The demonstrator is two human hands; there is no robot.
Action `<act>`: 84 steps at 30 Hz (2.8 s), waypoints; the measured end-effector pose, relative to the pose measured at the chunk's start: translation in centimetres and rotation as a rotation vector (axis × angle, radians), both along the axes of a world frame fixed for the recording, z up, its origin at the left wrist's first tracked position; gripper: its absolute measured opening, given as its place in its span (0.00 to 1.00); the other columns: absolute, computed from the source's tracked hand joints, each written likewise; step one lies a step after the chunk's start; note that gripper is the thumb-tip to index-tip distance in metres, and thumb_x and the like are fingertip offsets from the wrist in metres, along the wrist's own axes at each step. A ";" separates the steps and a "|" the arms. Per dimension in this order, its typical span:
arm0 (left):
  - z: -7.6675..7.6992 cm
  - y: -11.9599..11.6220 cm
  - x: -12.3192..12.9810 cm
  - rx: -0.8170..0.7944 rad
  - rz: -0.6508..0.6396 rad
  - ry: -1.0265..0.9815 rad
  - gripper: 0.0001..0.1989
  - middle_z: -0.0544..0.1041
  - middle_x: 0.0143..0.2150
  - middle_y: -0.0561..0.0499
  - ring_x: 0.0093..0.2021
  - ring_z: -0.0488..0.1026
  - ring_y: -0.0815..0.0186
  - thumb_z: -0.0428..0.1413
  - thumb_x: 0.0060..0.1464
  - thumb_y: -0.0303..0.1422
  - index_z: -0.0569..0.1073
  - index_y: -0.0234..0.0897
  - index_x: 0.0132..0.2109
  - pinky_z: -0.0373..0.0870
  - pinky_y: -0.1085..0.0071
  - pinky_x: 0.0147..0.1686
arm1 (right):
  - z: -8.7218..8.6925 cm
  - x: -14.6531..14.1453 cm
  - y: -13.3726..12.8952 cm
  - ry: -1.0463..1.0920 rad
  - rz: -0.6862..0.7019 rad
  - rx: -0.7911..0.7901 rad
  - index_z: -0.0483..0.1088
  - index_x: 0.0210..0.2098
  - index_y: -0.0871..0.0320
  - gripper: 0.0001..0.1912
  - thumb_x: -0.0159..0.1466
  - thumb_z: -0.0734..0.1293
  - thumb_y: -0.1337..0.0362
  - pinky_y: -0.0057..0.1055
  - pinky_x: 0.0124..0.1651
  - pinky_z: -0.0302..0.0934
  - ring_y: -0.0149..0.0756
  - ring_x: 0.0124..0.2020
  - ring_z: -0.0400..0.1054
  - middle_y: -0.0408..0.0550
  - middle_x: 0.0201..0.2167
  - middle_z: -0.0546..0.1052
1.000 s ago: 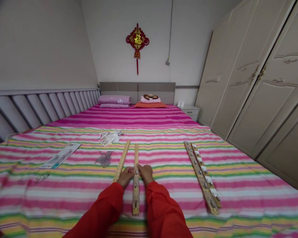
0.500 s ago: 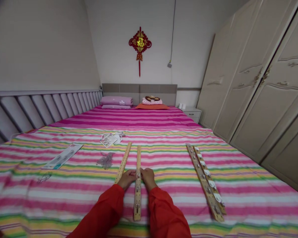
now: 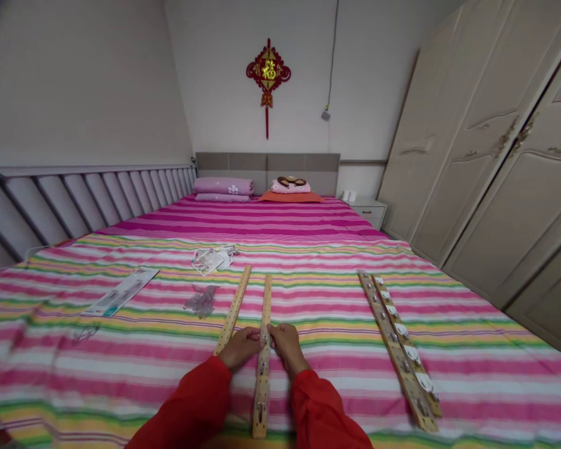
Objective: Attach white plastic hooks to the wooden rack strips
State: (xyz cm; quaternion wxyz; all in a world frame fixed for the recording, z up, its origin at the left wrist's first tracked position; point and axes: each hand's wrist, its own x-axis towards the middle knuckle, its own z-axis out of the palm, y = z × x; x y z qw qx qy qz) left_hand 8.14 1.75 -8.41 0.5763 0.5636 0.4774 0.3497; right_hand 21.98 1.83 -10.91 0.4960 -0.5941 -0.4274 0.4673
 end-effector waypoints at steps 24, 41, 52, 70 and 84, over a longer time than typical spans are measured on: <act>2.1 2.9 -13.8 0.736 0.544 0.776 0.10 0.73 0.33 0.47 0.36 0.71 0.60 0.51 0.50 0.34 0.76 0.39 0.31 0.68 0.66 0.38 | 1.0 0.0 -0.5 0.274 0.001 -0.032 0.62 0.15 0.57 0.21 0.51 0.68 0.48 0.24 0.11 0.33 0.22 0.06 0.44 0.37 0.05 0.62; 7.7 0.8 -8.5 0.129 0.650 -0.117 0.26 0.74 0.24 0.54 0.25 0.67 0.70 0.65 0.27 0.47 0.77 0.34 0.33 0.60 0.75 0.24 | 0.7 0.2 -0.5 0.441 -0.031 0.024 0.60 0.17 0.57 0.23 0.47 0.72 0.47 0.23 0.11 0.32 0.20 0.06 0.45 0.37 0.07 0.64; 7.8 1.2 -2.3 0.409 0.036 0.197 0.14 0.65 0.20 0.56 0.24 0.61 0.70 0.56 0.42 0.43 0.68 0.36 0.24 0.58 0.73 0.25 | 2.1 1.6 -1.4 0.736 -0.024 0.064 0.75 0.26 0.63 0.16 0.41 0.78 0.60 0.20 0.16 0.38 0.18 0.14 0.51 0.39 0.16 0.69; 6.0 4.3 0.1 0.414 0.162 0.075 0.15 0.76 0.30 0.49 0.32 0.70 0.64 0.57 0.41 0.43 0.75 0.35 0.32 0.65 0.69 0.35 | 3.9 2.2 0.4 0.677 0.052 0.036 0.70 0.21 0.61 0.11 0.42 0.75 0.65 0.22 0.21 0.53 0.24 0.16 0.59 0.39 0.15 0.71; 0.6 5.5 1.1 0.025 0.237 -0.068 0.13 0.69 0.17 0.56 0.20 0.65 0.71 0.63 0.29 0.39 0.70 0.34 0.22 0.61 0.73 0.23 | 1.6 0.5 2.1 0.590 0.000 -0.070 0.67 0.17 0.60 0.07 0.41 0.71 0.67 0.23 0.16 0.52 0.24 0.13 0.58 0.42 0.12 0.70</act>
